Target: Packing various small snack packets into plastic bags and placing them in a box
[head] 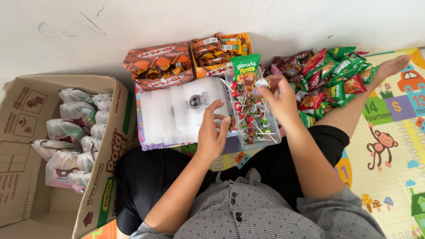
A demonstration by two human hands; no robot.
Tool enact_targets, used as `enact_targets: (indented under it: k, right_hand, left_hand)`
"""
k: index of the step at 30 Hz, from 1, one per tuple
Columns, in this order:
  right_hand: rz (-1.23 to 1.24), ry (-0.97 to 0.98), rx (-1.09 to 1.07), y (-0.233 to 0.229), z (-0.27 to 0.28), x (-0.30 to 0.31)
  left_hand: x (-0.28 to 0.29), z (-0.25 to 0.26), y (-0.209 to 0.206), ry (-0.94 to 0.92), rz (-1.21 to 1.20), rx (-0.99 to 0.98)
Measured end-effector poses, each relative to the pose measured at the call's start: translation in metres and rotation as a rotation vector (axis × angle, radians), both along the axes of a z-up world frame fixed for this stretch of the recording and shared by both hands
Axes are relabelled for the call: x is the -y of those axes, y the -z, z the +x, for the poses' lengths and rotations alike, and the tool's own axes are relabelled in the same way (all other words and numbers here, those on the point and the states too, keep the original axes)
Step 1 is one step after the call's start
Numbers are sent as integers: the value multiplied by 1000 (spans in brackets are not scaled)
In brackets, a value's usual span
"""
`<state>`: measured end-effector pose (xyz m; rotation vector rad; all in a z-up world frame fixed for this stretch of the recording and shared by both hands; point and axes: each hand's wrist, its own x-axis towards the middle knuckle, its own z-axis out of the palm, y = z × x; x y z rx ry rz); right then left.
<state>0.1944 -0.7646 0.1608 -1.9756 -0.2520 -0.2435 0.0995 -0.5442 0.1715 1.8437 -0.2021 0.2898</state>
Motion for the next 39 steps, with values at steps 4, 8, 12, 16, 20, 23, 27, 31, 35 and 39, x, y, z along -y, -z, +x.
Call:
enact_targets:
  k: [4,8,12,16,20,23,27,31,35,39]
  right_hand:
    - [-63,94,-3,38,55,11]
    - [-274,198,-76,40,63,-4]
    - [-342,250,-43,47,66,-7]
    - [-202,272,38,37,53,-13]
    - [-269,240,232,-2,62,-26]
    - [-440,157,285,3,95,-30]
    - [-752,75,-147,-29,112,-61]
    - [-834,53,-231,-26,132,-65]
    - [-852,165,-127,-14,138,-52]
    - [-279,81,154,-73,72,-51]
  left_hand:
    - [-5,2,12,-26,67,-32]
    - [-12,0,26,-23,151,-49]
    - [-19,-3,34,-13,184,-95]
    - [-27,-6,51,-14,208,-96]
    - [-32,-6,47,-17,218,-114]
    - [-33,-11,41,-5,218,-114]
    - [-34,-14,32,-6,227,-70]
    - [-39,-17,37,-29,241,-32]
    - [-44,-21,34,-31,232,-41]
    - [-46,-17,31,-63,188,-50]
